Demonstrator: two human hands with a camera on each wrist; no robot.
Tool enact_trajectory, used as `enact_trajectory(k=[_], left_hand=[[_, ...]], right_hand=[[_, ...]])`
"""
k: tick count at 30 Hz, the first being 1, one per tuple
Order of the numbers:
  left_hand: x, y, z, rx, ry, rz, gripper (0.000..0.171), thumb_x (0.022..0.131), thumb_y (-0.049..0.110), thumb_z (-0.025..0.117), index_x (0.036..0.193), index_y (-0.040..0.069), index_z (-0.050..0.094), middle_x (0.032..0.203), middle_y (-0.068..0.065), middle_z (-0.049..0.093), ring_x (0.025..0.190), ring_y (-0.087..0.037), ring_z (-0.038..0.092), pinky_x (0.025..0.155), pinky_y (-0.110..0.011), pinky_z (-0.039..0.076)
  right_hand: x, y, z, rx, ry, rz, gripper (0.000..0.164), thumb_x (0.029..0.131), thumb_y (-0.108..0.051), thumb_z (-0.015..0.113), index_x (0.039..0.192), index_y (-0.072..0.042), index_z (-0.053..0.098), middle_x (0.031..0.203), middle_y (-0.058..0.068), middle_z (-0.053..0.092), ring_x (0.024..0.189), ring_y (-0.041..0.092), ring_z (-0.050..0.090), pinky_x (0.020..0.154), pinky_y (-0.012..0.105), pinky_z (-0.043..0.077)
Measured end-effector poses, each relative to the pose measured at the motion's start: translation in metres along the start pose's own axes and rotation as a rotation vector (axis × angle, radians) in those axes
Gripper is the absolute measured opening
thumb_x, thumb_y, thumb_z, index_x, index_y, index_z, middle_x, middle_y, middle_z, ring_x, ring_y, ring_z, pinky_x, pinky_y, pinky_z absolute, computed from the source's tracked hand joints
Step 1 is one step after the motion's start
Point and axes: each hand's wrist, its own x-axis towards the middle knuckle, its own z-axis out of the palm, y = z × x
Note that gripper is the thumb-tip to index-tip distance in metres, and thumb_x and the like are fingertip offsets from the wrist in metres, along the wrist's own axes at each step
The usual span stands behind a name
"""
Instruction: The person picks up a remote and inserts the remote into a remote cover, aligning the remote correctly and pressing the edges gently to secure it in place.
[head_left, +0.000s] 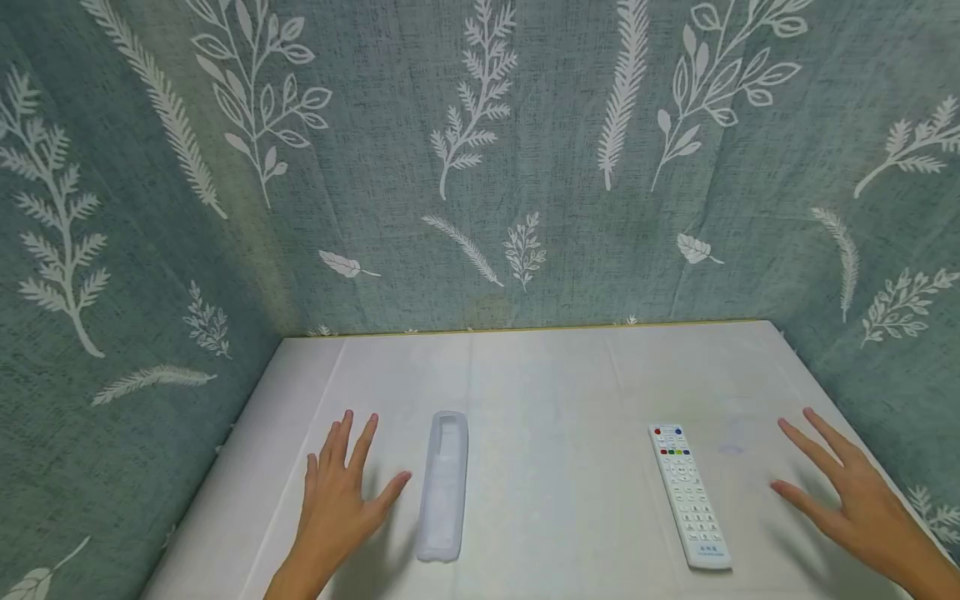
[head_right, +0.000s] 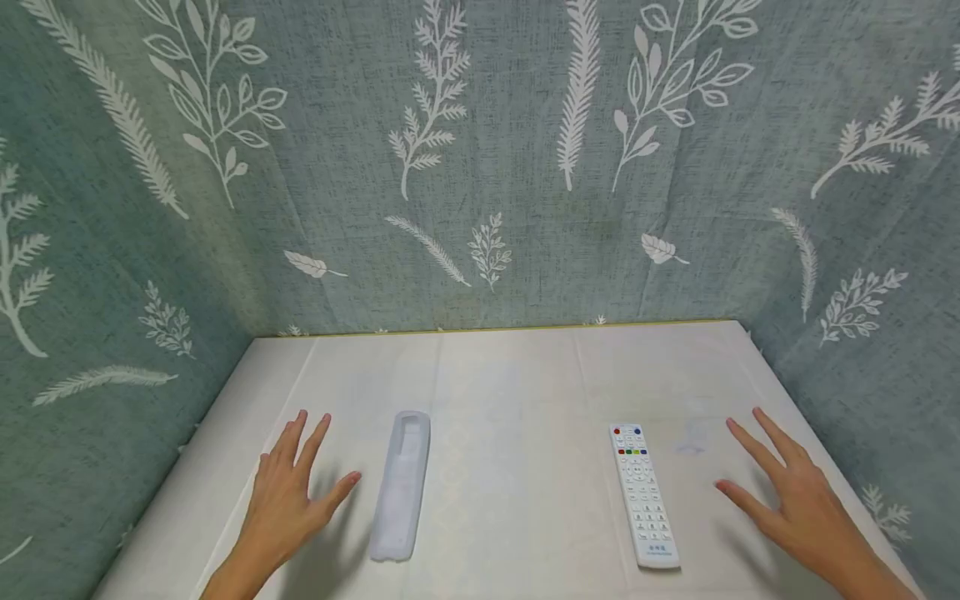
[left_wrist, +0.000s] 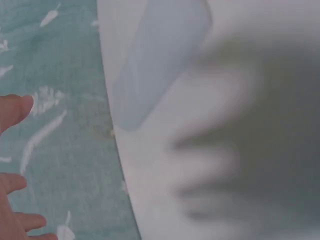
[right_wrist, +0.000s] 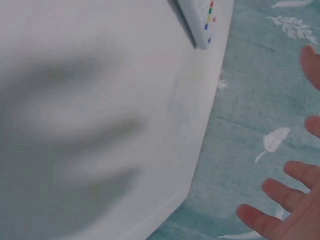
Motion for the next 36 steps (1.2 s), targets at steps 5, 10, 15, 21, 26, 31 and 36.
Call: enact_trajectory(k=[5,10,15,21,26,31,36], left_hand=[[0.005,0.017,0.011,-0.103,0.017,0.025,0.082,0.076,0.037,0.077,0.144,0.013,0.038,0.149,-0.019,0.028,0.133,-0.043,0.028,0.097,-0.072,0.026],[0.006,0.035,0.02,-0.203,0.001,0.028,0.077,0.078,0.034,0.078,0.142,0.012,0.041,0.148,-0.018,0.031,0.132,-0.04,0.031,0.094,-0.065,0.038],[0.009,0.053,0.027,-0.313,-0.033,0.006,0.071,0.081,0.033,0.075,0.142,0.015,0.042,0.149,-0.01,0.031,0.132,-0.035,0.034,0.085,-0.06,0.048],[0.017,0.072,0.033,-0.421,-0.087,-0.007,0.065,0.086,0.035,0.07,0.142,0.02,0.042,0.149,-0.005,0.032,0.133,-0.031,0.034,0.092,-0.058,0.044],[0.024,0.085,0.039,-0.526,-0.094,0.054,0.059,0.087,0.029,0.07,0.139,0.017,0.045,0.145,-0.004,0.037,0.132,-0.029,0.036,0.099,-0.056,0.04],[0.031,0.1,0.048,-0.62,-0.119,0.078,0.055,0.089,0.027,0.067,0.138,0.017,0.045,0.143,-0.003,0.039,0.131,-0.027,0.038,0.1,-0.053,0.04],[0.034,0.113,0.06,-0.687,-0.134,0.087,0.052,0.088,0.022,0.068,0.135,0.016,0.048,0.137,0.0,0.046,0.125,-0.021,0.045,0.095,-0.044,0.046]], right_hand=[[0.001,-0.004,-0.002,0.033,-0.029,0.041,0.083,0.078,-0.019,0.077,0.149,-0.018,0.033,0.156,0.016,0.013,0.133,0.053,0.018,0.085,0.077,0.022],[0.002,-0.01,-0.002,0.019,-0.037,0.061,0.085,0.075,-0.02,0.08,0.148,-0.019,0.035,0.154,0.018,0.02,0.131,0.051,0.024,0.078,0.07,0.031],[0.004,-0.019,-0.001,0.042,-0.054,0.074,0.082,0.076,-0.021,0.08,0.146,-0.02,0.038,0.145,0.021,0.033,0.133,0.039,0.029,0.08,0.068,0.033],[0.005,-0.028,0.0,0.015,-0.05,0.071,0.077,0.072,-0.026,0.083,0.14,-0.022,0.047,0.132,0.014,0.046,0.12,-0.003,0.033,0.073,0.023,0.048],[0.006,-0.032,0.0,0.042,-0.048,0.076,0.073,0.071,-0.024,0.084,0.136,-0.019,0.051,0.128,0.01,0.049,0.113,-0.011,0.032,0.067,0.012,0.043],[0.006,-0.039,0.002,0.041,-0.09,0.113,0.068,0.073,-0.029,0.083,0.132,-0.014,0.052,0.125,0.008,0.051,0.109,-0.01,0.034,0.064,0.027,0.054],[0.003,-0.043,0.007,0.065,-0.122,0.153,0.063,0.075,-0.029,0.081,0.129,-0.013,0.053,0.122,0.006,0.052,0.102,-0.01,0.038,0.062,0.03,0.055]])
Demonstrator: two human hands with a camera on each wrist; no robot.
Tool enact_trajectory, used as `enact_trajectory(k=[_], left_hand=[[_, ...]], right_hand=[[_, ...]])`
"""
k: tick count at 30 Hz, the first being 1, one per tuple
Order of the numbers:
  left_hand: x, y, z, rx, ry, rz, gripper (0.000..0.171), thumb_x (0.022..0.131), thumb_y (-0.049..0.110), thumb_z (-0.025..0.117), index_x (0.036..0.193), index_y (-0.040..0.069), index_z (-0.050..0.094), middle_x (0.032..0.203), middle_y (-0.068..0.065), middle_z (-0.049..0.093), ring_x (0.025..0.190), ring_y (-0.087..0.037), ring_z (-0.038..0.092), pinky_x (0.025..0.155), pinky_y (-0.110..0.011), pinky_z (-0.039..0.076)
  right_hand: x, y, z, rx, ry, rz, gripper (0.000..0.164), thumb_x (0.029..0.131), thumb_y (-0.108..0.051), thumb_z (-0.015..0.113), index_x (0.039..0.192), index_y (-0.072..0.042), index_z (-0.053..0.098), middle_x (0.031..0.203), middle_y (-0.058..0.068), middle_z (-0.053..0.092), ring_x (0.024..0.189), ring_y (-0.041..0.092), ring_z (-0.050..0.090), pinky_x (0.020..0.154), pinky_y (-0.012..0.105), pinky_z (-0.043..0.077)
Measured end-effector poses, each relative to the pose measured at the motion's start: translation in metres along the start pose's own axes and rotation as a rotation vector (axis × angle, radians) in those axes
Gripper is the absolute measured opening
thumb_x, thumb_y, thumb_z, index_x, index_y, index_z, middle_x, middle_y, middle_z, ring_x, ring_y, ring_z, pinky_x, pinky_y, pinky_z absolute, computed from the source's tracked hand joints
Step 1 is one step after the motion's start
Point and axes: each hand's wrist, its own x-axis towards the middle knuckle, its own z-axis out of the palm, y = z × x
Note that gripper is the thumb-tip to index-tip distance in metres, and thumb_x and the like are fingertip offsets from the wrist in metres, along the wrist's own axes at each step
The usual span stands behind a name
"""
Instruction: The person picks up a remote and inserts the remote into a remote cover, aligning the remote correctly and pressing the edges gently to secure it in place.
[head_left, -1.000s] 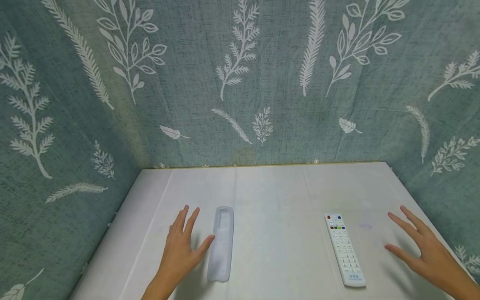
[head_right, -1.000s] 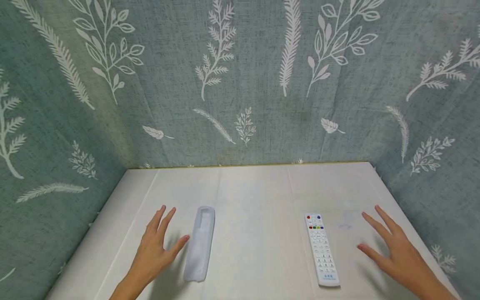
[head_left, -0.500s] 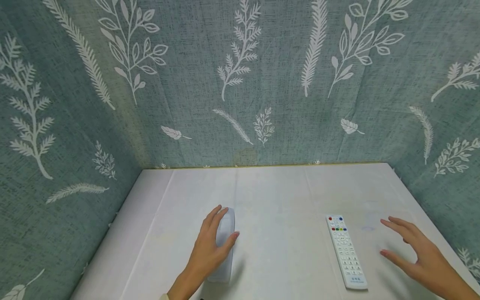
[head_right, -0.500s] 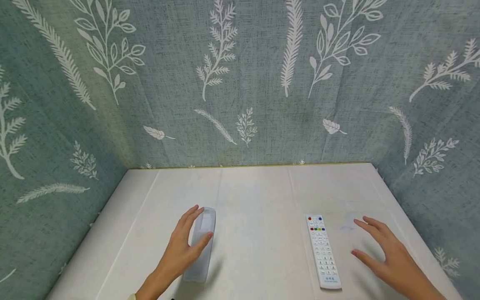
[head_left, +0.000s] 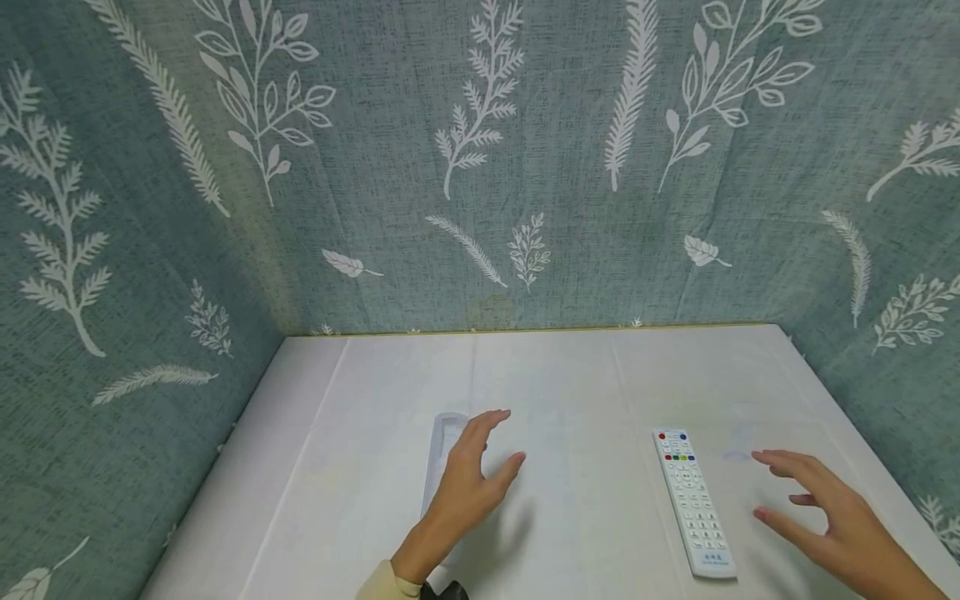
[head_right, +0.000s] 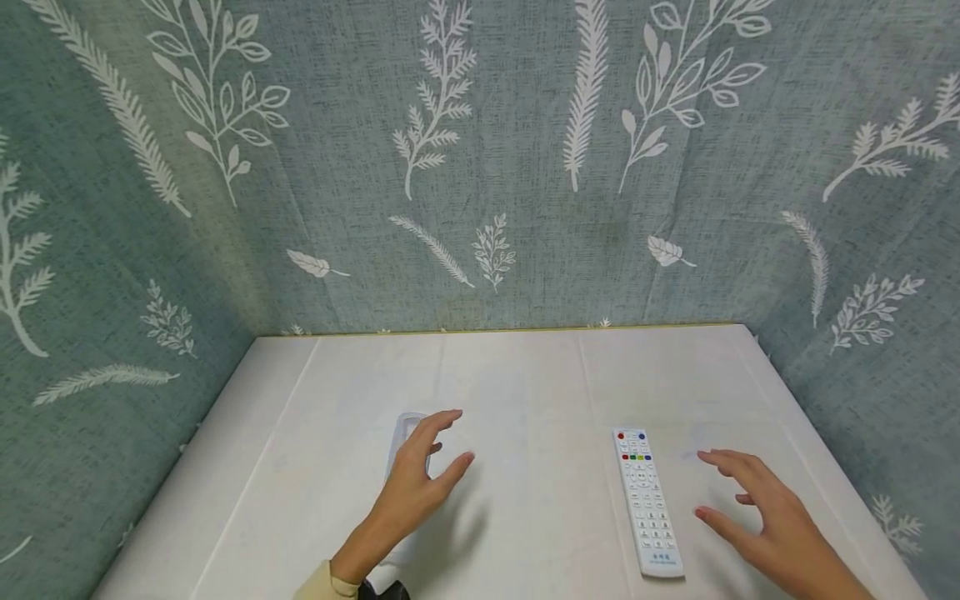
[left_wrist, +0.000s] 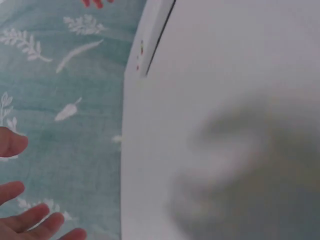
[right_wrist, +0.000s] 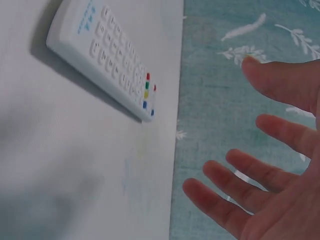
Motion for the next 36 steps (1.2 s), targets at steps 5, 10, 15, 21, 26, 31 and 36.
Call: enact_trajectory(k=[5,10,15,21,26,31,36], left_hand=[[0.004,0.003,0.015,-0.071,-0.03,-0.033,0.048,0.087,0.02,0.068,0.131,0.016,0.051,0.129,0.0,0.053,0.117,-0.021,0.051,0.087,-0.042,0.051],[0.008,0.006,0.027,-0.144,-0.046,-0.049,0.043,0.088,0.018,0.067,0.128,0.014,0.054,0.125,-0.004,0.056,0.113,-0.025,0.054,0.084,-0.042,0.053],[0.012,0.009,0.04,-0.202,-0.064,-0.055,0.04,0.089,0.018,0.066,0.127,0.012,0.055,0.124,-0.006,0.057,0.11,-0.025,0.057,0.082,-0.041,0.054],[0.018,0.013,0.057,-0.275,-0.066,-0.056,0.036,0.088,0.015,0.066,0.122,0.01,0.057,0.121,-0.004,0.058,0.106,-0.023,0.059,0.078,-0.034,0.056],[0.021,0.016,0.067,-0.335,-0.065,-0.09,0.034,0.087,0.014,0.067,0.12,0.01,0.059,0.119,-0.002,0.06,0.104,-0.022,0.06,0.077,-0.027,0.055],[0.023,0.018,0.076,-0.381,-0.06,-0.156,0.03,0.088,0.015,0.067,0.117,0.011,0.06,0.115,-0.001,0.061,0.103,-0.027,0.061,0.076,-0.024,0.053],[0.024,0.018,0.086,-0.428,-0.065,-0.186,0.029,0.088,0.016,0.067,0.116,0.009,0.061,0.114,-0.003,0.061,0.102,-0.028,0.061,0.074,-0.022,0.053]], right_hand=[[-0.003,-0.004,0.007,0.033,-0.024,0.012,0.058,0.077,-0.026,0.08,0.127,-0.012,0.053,0.12,0.006,0.054,0.098,-0.016,0.036,0.06,0.027,0.054],[-0.004,-0.007,0.011,0.068,-0.01,-0.013,0.057,0.078,-0.021,0.079,0.128,-0.013,0.053,0.117,0.006,0.055,0.099,-0.018,0.037,0.06,0.026,0.054],[-0.005,-0.009,0.016,0.07,-0.013,0.022,0.055,0.078,-0.022,0.078,0.127,-0.013,0.054,0.116,0.007,0.057,0.096,-0.017,0.041,0.059,0.025,0.054],[-0.007,-0.009,0.022,0.098,-0.034,0.073,0.052,0.081,-0.022,0.076,0.127,-0.012,0.054,0.118,0.009,0.056,0.088,-0.003,0.057,0.06,0.022,0.054],[-0.008,-0.006,0.026,0.153,-0.125,0.161,0.052,0.086,-0.028,0.071,0.13,-0.01,0.05,0.124,0.013,0.054,0.091,0.004,0.06,0.062,0.021,0.053],[-0.009,-0.004,0.03,0.21,-0.191,0.23,0.054,0.088,-0.032,0.068,0.132,-0.008,0.048,0.127,0.016,0.053,0.092,0.0,0.058,0.065,0.021,0.053],[-0.009,-0.002,0.033,0.234,-0.218,0.285,0.057,0.089,-0.035,0.067,0.133,-0.006,0.046,0.128,0.019,0.052,0.09,-0.004,0.056,0.066,0.021,0.052]])
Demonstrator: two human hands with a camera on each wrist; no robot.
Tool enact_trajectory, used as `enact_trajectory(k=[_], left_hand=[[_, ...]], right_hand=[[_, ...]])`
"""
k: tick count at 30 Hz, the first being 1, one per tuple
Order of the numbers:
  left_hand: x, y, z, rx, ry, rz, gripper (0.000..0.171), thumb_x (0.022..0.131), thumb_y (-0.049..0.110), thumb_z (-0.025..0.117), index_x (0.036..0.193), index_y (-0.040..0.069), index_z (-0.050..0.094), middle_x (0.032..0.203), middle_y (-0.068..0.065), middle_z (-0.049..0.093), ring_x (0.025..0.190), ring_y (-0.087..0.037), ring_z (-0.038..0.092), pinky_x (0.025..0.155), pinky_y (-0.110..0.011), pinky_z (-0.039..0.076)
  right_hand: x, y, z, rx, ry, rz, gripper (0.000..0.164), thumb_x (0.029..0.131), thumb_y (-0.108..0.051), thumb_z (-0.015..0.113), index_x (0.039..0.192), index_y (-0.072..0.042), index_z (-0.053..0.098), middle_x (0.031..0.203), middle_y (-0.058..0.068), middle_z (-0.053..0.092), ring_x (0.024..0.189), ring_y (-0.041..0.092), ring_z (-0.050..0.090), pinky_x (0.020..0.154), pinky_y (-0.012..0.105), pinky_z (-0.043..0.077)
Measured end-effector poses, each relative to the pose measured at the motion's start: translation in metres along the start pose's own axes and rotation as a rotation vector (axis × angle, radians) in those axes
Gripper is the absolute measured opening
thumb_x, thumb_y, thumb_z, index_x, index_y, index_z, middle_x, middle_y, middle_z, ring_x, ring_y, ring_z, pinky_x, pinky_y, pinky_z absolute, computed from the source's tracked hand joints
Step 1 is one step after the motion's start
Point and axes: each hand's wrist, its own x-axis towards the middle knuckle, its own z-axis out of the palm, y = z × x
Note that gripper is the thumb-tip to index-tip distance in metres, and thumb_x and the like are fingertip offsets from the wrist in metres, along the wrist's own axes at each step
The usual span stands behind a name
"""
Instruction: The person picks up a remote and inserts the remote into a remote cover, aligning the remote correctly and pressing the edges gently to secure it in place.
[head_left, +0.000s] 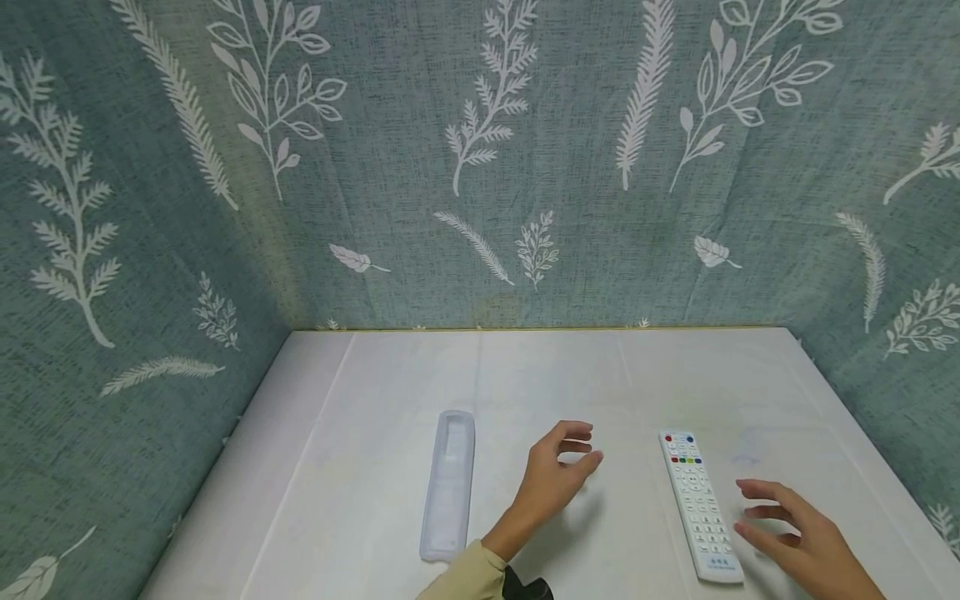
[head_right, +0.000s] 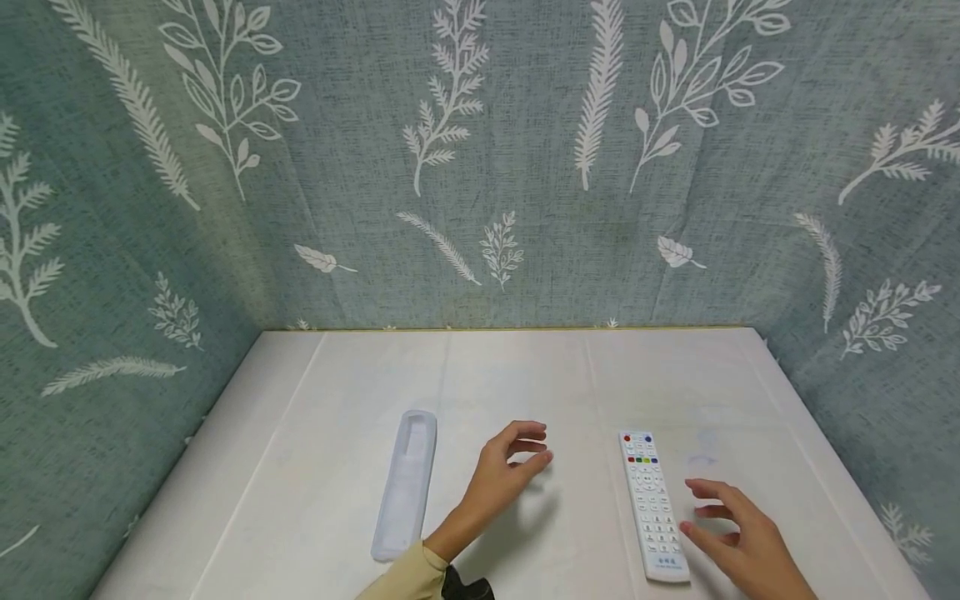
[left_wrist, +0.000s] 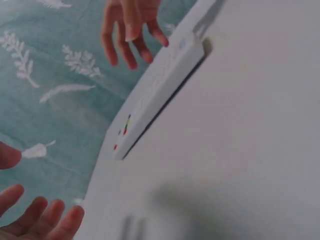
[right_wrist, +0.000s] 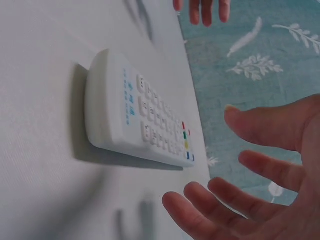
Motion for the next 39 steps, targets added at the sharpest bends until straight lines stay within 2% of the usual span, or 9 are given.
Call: enact_trajectory(k=[3,8,12,17,22,30,35,39], left_hand=[[0.002,-0.002,0.005,-0.027,-0.002,-0.009,0.029,0.088,0.015,0.067,0.115,0.008,0.061,0.114,-0.004,0.061,0.101,-0.027,0.062,0.076,-0.023,0.053],[0.007,-0.002,0.014,-0.055,0.008,-0.051,0.028,0.087,0.016,0.068,0.113,0.01,0.062,0.109,-0.002,0.062,0.095,-0.018,0.063,0.077,-0.023,0.052],[0.011,-0.002,0.024,-0.106,0.007,-0.108,0.026,0.085,0.014,0.069,0.111,0.01,0.063,0.106,-0.004,0.063,0.09,-0.013,0.063,0.069,-0.02,0.053],[0.015,-0.002,0.037,-0.164,0.016,-0.172,0.027,0.082,0.006,0.071,0.109,0.005,0.063,0.102,-0.007,0.063,0.082,-0.01,0.063,0.06,-0.02,0.054],[0.019,-0.003,0.052,-0.185,0.031,-0.219,0.03,0.078,0.001,0.073,0.107,0.001,0.064,0.098,-0.011,0.064,0.073,-0.007,0.062,0.056,-0.021,0.055],[0.025,-0.001,0.074,-0.195,0.059,-0.267,0.029,0.077,-0.003,0.072,0.104,0.003,0.064,0.092,-0.005,0.061,0.067,-0.006,0.061,0.052,-0.025,0.056],[0.028,-0.002,0.091,-0.18,0.088,-0.348,0.027,0.075,-0.005,0.072,0.098,0.007,0.064,0.086,0.0,0.057,0.06,-0.012,0.059,0.044,-0.03,0.055],[0.027,-0.005,0.103,-0.176,0.094,-0.393,0.029,0.072,-0.008,0.073,0.093,0.01,0.063,0.081,0.001,0.056,0.059,-0.011,0.057,0.04,-0.032,0.053]], right_hand=[[0.001,0.001,0.002,0.0,-0.015,0.046,0.061,0.088,-0.04,0.066,0.133,-0.004,0.046,0.128,0.021,0.052,0.091,0.003,0.058,0.067,0.025,0.053],[0.004,0.002,0.004,0.014,-0.054,0.118,0.069,0.087,-0.045,0.065,0.135,0.0,0.043,0.13,0.024,0.05,0.094,0.016,0.059,0.071,0.037,0.054],[0.007,0.002,0.007,0.044,-0.076,0.147,0.07,0.088,-0.044,0.064,0.137,0.001,0.041,0.131,0.025,0.048,0.096,0.019,0.059,0.07,0.032,0.054],[0.011,0.002,0.01,0.077,-0.106,0.186,0.073,0.089,-0.042,0.064,0.139,0.003,0.037,0.133,0.029,0.044,0.104,0.031,0.057,0.068,0.027,0.054],[0.014,0.004,0.013,0.088,-0.098,0.23,0.077,0.087,-0.043,0.066,0.138,0.006,0.036,0.131,0.032,0.045,0.102,0.032,0.057,0.069,0.03,0.056],[0.016,0.01,0.021,0.06,-0.065,0.248,0.079,0.083,-0.043,0.07,0.134,0.009,0.041,0.124,0.031,0.05,0.094,0.029,0.058,0.066,0.028,0.056],[0.019,0.011,0.026,0.04,-0.047,0.271,0.083,0.078,-0.047,0.073,0.132,0.008,0.044,0.121,0.028,0.054,0.088,0.024,0.058,0.064,0.026,0.055],[0.021,0.012,0.029,0.072,-0.042,0.296,0.084,0.077,-0.048,0.074,0.132,0.009,0.045,0.119,0.026,0.057,0.085,0.021,0.058,0.064,0.027,0.055]])
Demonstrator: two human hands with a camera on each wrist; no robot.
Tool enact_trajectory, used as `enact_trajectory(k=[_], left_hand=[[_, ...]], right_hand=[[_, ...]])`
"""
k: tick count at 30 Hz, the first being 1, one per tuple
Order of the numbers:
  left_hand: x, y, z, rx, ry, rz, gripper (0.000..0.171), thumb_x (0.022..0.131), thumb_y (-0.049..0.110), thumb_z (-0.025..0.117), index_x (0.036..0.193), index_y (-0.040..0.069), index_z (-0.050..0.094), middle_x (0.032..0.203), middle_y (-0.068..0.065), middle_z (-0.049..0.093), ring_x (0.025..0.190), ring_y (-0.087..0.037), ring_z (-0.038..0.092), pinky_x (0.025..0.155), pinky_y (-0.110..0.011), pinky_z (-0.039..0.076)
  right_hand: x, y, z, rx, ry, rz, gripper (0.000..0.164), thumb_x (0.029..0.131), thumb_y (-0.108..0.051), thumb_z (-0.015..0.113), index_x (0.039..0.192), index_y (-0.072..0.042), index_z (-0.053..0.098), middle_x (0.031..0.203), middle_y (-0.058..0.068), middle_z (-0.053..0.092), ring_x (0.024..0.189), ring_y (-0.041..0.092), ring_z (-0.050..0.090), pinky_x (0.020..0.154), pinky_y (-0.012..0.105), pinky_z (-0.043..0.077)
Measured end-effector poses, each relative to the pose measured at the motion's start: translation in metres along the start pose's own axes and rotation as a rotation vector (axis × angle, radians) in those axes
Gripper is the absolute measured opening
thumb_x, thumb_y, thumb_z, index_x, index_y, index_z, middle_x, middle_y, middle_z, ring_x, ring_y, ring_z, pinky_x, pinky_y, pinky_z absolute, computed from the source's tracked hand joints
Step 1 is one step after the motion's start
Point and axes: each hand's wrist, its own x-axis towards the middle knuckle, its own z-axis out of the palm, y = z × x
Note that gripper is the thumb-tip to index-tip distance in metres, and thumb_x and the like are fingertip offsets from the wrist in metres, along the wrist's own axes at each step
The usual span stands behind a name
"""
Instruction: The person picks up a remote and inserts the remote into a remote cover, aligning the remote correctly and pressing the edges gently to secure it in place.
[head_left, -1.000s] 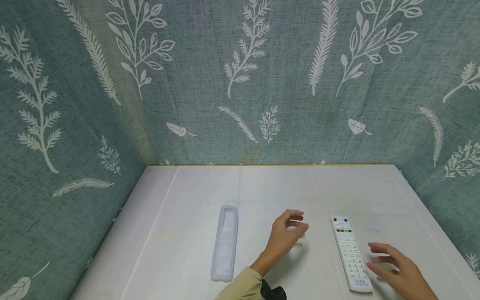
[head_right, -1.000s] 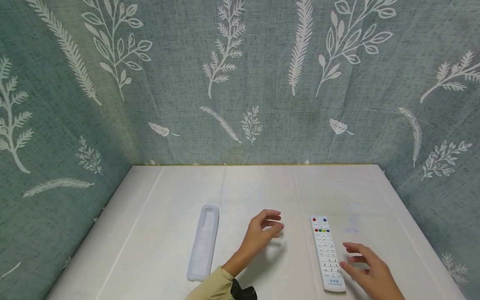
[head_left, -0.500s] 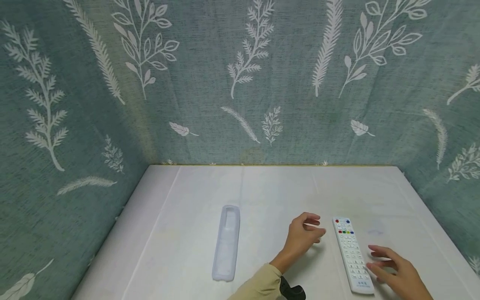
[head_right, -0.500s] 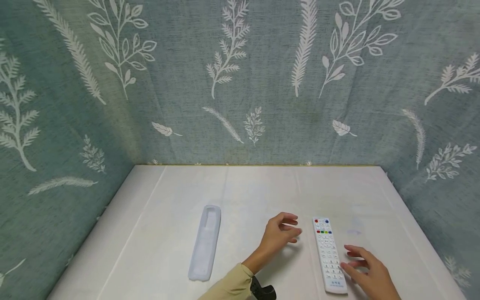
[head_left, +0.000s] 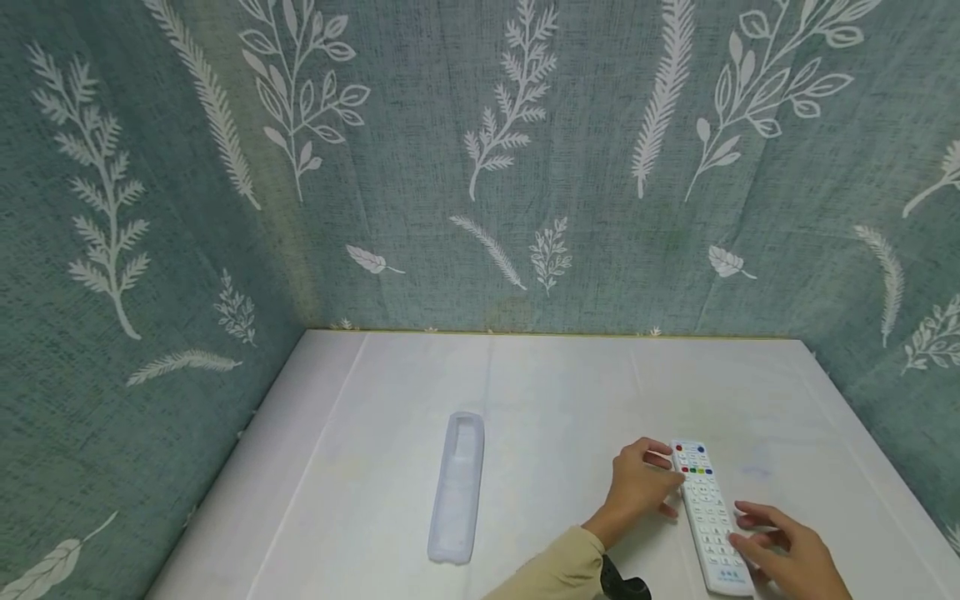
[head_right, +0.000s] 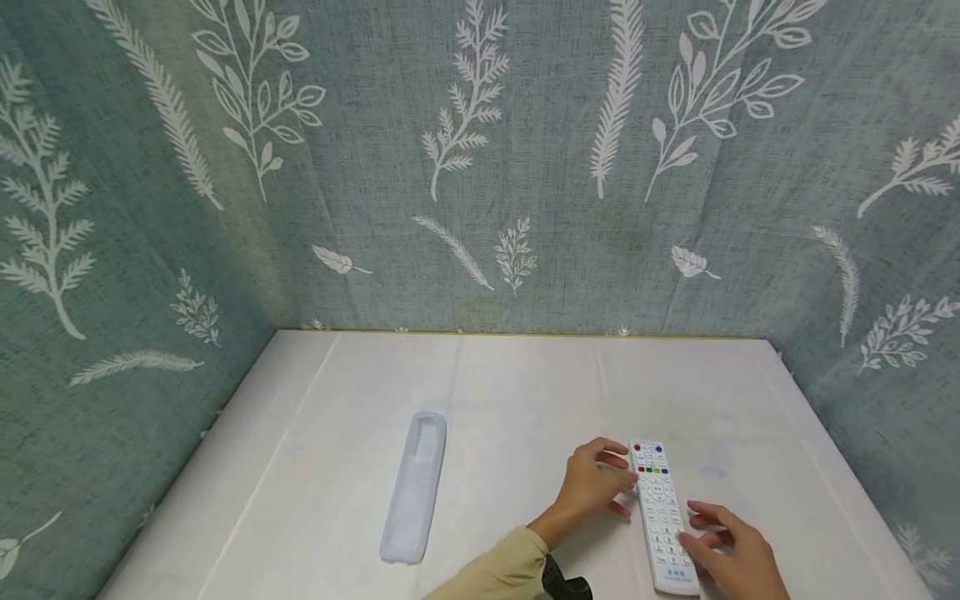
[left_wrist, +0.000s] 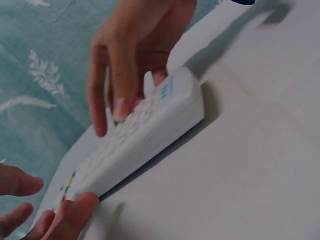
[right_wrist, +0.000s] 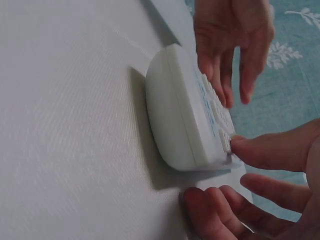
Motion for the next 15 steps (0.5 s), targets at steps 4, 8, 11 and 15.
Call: enact_trajectory(k=[4,8,11,15], left_hand=[[-0.003,-0.005,0.007,0.009,-0.027,-0.017,0.032,0.07,-0.01,0.074,0.092,0.01,0.063,0.079,0.001,0.056,0.061,-0.01,0.057,0.039,-0.032,0.053],[-0.005,-0.011,0.011,0.023,-0.05,-0.026,0.035,0.069,-0.012,0.073,0.093,0.01,0.063,0.08,0.002,0.055,0.064,-0.008,0.056,0.039,-0.03,0.053],[-0.006,-0.013,0.014,0.05,-0.035,0.002,0.038,0.066,-0.014,0.074,0.093,0.011,0.063,0.081,0.005,0.056,0.066,-0.005,0.056,0.04,-0.026,0.052],[-0.01,-0.014,0.017,0.079,-0.005,0.038,0.042,0.065,-0.017,0.074,0.094,0.011,0.064,0.082,0.009,0.056,0.064,-0.001,0.054,0.04,-0.022,0.051]], right_hand=[[0.001,0.002,0.002,0.069,-0.001,0.038,0.082,0.077,-0.043,0.076,0.132,0.009,0.045,0.121,0.025,0.058,0.086,0.021,0.061,0.068,0.03,0.057],[0.001,0.001,0.004,0.137,0.017,0.061,0.076,0.079,-0.034,0.077,0.131,0.012,0.046,0.122,0.026,0.058,0.087,0.022,0.064,0.069,0.029,0.057],[0.001,-0.001,0.006,0.17,0.028,0.047,0.071,0.08,-0.028,0.076,0.13,0.013,0.047,0.119,0.026,0.059,0.085,0.021,0.063,0.066,0.026,0.057],[0.0,-0.001,0.009,0.191,0.043,0.033,0.067,0.082,-0.025,0.075,0.131,0.013,0.047,0.118,0.025,0.06,0.084,0.016,0.062,0.064,0.022,0.055]])
